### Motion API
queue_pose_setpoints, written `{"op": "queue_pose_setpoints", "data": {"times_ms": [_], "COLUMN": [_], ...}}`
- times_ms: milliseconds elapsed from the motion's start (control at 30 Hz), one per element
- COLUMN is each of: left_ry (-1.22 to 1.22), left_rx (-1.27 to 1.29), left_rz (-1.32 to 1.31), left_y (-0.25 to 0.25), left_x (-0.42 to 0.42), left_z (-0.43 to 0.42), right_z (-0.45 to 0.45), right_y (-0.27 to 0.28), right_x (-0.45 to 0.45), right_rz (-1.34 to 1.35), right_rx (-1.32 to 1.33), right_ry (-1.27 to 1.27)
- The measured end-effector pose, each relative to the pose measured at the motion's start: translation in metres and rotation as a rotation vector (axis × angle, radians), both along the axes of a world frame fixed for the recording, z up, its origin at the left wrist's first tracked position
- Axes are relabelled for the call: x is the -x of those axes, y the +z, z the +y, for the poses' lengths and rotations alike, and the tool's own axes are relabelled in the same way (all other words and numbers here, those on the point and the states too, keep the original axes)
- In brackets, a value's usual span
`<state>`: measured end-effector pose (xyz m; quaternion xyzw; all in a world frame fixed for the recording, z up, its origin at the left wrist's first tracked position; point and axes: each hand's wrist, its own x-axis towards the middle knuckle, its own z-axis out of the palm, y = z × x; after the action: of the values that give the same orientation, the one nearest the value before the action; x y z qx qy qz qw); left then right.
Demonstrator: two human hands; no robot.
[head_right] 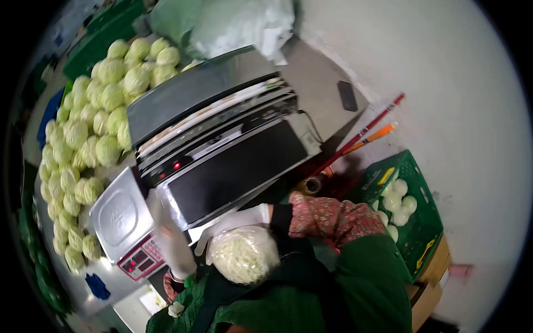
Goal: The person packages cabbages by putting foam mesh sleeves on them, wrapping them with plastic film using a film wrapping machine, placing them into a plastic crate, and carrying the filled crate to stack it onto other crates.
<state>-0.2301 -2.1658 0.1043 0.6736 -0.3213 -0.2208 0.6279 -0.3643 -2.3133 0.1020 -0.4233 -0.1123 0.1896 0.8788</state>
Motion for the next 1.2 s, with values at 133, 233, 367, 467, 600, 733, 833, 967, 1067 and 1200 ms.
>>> {"op": "queue_pose_setpoints", "data": {"times_ms": [133, 233, 367, 467, 600, 733, 833, 967, 1067, 1200], "left_ry": [-1.175, -0.864, -0.65, -1.029, -1.39, -1.374, -1.136, -0.953, -0.861, -0.727], "left_rx": [0.125, 0.049, -0.149, -0.101, -0.049, -0.263, -0.399, -0.444, -0.358, -0.261], "left_rz": [-0.215, 0.428, 0.928, 0.807, 0.529, 0.774, 0.677, 0.705, 0.748, 0.678], "left_y": [0.024, -0.01, -0.021, -0.005, 0.025, -0.012, -0.046, -0.064, -0.056, -0.046], "left_x": [0.062, 0.114, 0.198, 0.265, 0.339, 0.333, 0.296, 0.242, 0.217, 0.182], "left_z": [-0.035, -0.036, -0.079, -0.121, -0.12, -0.117, -0.108, -0.093, -0.08, -0.072], "right_z": [0.003, 0.032, 0.059, 0.041, 0.035, 0.063, 0.1, 0.107, 0.055, -0.03], "right_y": [-0.061, -0.027, -0.031, -0.009, -0.015, -0.065, -0.092, -0.108, -0.116, -0.128], "right_x": [0.095, 0.172, 0.251, 0.32, 0.465, 0.627, 0.724, 0.752, 0.731, 0.691], "right_rz": [0.049, 0.446, 0.229, 0.064, 0.367, 0.609, 0.708, 1.087, 1.194, 1.349], "right_rx": [0.183, -0.735, 0.355, 0.272, 1.347, 1.038, -0.132, 0.159, 0.384, 0.677], "right_ry": [-0.475, -0.704, -1.46, -1.777, -1.898, -2.198, -2.467, -2.28, -2.16, -2.034]}}
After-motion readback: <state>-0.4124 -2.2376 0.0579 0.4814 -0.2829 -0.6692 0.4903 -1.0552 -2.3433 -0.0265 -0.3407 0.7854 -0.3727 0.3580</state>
